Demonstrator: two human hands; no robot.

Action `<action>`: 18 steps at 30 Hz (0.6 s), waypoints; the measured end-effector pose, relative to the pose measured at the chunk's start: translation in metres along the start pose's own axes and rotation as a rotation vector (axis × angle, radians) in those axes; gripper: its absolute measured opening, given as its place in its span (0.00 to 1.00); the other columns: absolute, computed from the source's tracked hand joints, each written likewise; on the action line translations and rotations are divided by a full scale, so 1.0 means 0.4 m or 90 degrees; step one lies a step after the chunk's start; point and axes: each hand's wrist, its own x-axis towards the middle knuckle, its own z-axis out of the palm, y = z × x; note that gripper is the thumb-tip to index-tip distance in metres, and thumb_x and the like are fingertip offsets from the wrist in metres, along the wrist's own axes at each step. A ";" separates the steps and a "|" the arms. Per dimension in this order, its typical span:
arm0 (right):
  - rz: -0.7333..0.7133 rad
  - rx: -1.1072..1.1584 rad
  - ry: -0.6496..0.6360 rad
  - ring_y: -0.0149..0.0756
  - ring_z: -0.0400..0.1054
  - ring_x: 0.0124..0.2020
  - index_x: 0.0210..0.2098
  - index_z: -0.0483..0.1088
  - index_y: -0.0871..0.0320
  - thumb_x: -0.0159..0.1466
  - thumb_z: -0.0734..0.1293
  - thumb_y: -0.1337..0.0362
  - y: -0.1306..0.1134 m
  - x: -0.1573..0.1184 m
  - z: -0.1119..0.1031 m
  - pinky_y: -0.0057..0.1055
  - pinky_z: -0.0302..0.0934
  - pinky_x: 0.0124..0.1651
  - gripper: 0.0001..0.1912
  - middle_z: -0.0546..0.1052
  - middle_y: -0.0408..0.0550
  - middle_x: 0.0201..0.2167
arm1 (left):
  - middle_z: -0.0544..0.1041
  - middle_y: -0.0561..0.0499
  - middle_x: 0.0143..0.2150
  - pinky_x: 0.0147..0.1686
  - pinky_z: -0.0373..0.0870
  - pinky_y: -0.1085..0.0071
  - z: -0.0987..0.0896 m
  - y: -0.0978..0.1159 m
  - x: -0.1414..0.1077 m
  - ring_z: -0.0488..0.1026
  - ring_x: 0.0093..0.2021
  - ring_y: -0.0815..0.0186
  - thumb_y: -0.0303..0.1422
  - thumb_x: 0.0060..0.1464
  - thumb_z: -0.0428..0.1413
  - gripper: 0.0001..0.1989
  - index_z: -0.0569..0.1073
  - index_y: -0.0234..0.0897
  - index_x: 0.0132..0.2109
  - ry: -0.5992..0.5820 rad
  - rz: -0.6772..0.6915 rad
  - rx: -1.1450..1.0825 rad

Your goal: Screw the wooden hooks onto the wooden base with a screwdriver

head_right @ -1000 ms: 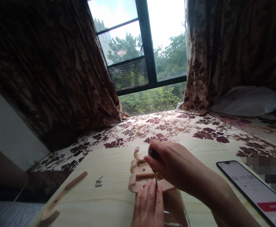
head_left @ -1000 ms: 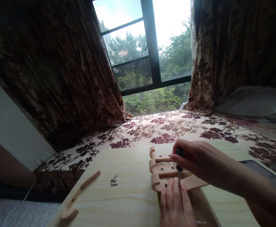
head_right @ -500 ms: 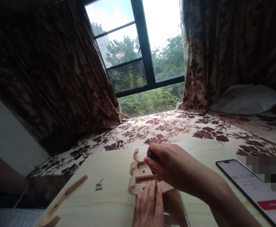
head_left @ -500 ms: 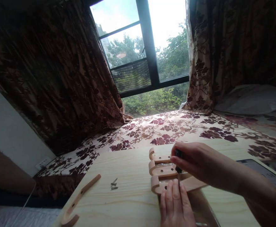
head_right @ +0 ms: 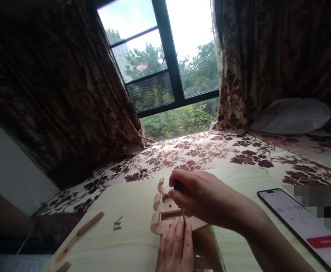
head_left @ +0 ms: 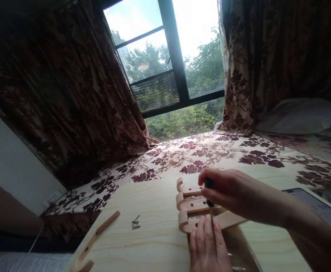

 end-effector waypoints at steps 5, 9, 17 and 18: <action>0.005 0.004 -0.002 0.30 0.59 0.24 0.31 0.64 0.55 0.67 0.60 0.64 0.007 -0.001 0.012 0.26 0.54 0.27 0.08 0.69 0.40 0.23 | 0.80 0.52 0.45 0.46 0.71 0.65 0.016 0.027 -0.003 0.76 0.46 0.63 0.19 0.54 0.46 0.18 0.73 0.37 0.48 0.035 -0.060 -0.027; -0.005 -0.004 0.013 0.31 0.58 0.23 0.29 0.62 0.55 0.68 0.60 0.60 0.026 0.001 0.020 0.27 0.53 0.25 0.11 0.68 0.40 0.22 | 0.80 0.51 0.43 0.48 0.68 0.63 0.022 0.049 0.005 0.76 0.46 0.63 0.21 0.58 0.42 0.18 0.74 0.37 0.45 0.106 -0.154 -0.073; 0.004 0.018 -0.031 0.32 0.61 0.25 0.33 0.65 0.54 0.67 0.59 0.60 0.026 -0.008 0.027 0.27 0.56 0.27 0.08 0.70 0.41 0.25 | 0.81 0.54 0.35 0.43 0.70 0.66 0.059 0.056 0.009 0.79 0.36 0.66 0.19 0.58 0.44 0.16 0.74 0.39 0.38 0.195 -0.151 -0.008; 0.006 0.022 -0.035 0.32 0.61 0.25 0.32 0.64 0.54 0.68 0.58 0.59 0.024 -0.009 0.028 0.27 0.56 0.27 0.09 0.70 0.42 0.24 | 0.81 0.54 0.34 0.43 0.70 0.66 0.070 0.061 0.001 0.79 0.36 0.65 0.18 0.57 0.45 0.16 0.73 0.39 0.38 0.214 -0.190 -0.011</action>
